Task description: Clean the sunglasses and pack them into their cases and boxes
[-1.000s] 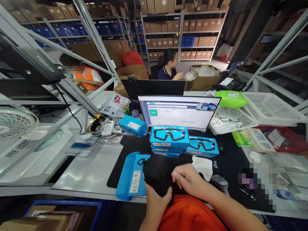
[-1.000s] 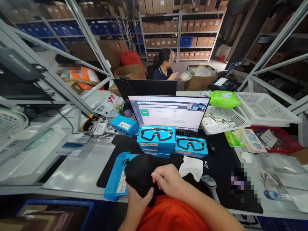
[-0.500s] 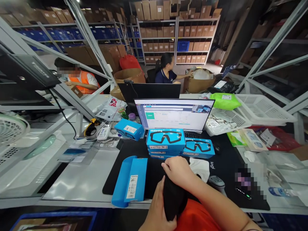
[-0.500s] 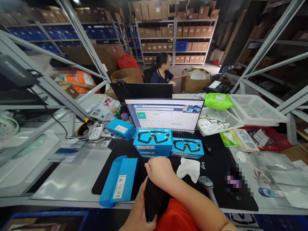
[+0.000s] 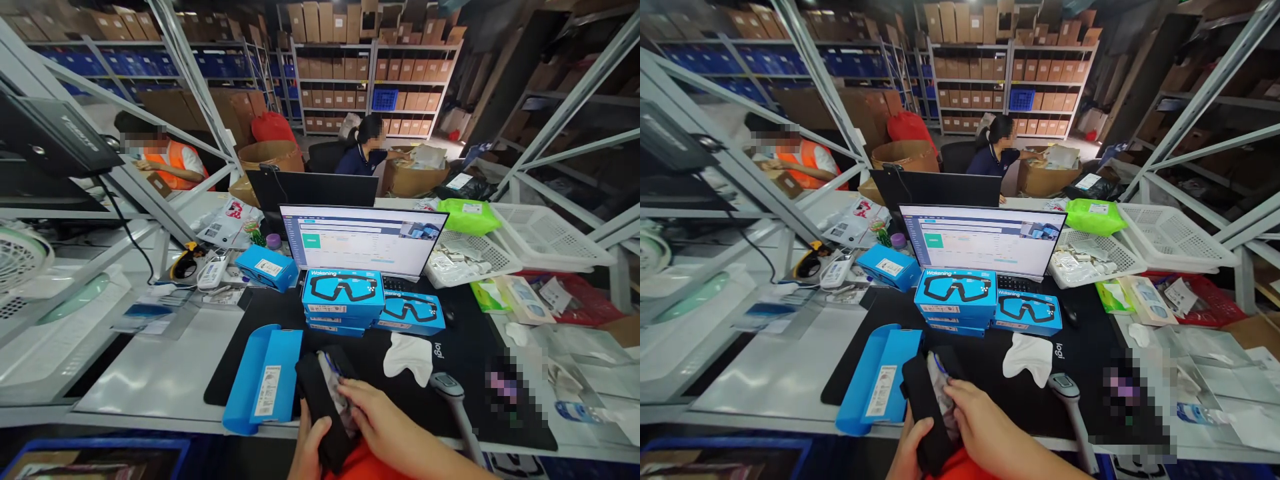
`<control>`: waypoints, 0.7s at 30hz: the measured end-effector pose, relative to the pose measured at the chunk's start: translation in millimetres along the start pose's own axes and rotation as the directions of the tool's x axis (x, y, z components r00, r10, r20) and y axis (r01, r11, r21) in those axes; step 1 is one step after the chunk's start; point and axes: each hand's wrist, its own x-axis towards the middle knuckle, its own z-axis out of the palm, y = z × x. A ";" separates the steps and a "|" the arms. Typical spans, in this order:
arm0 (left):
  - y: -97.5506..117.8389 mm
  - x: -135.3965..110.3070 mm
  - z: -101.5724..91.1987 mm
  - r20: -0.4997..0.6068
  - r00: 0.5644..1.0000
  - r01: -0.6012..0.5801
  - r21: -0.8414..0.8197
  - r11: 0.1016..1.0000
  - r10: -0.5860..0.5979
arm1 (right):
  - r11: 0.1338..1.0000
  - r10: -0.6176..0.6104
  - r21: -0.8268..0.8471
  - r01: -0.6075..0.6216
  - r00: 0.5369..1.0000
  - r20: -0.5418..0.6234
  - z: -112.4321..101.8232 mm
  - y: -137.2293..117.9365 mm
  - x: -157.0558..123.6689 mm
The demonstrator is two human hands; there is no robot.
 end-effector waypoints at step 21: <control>-6.4 7.9 -1.9 0.061 0.994 0.093 -0.057 0.994 -0.089 | 0.922 0.203 0.358 -0.150 0.973 -0.114 -9.2 51.9 39.0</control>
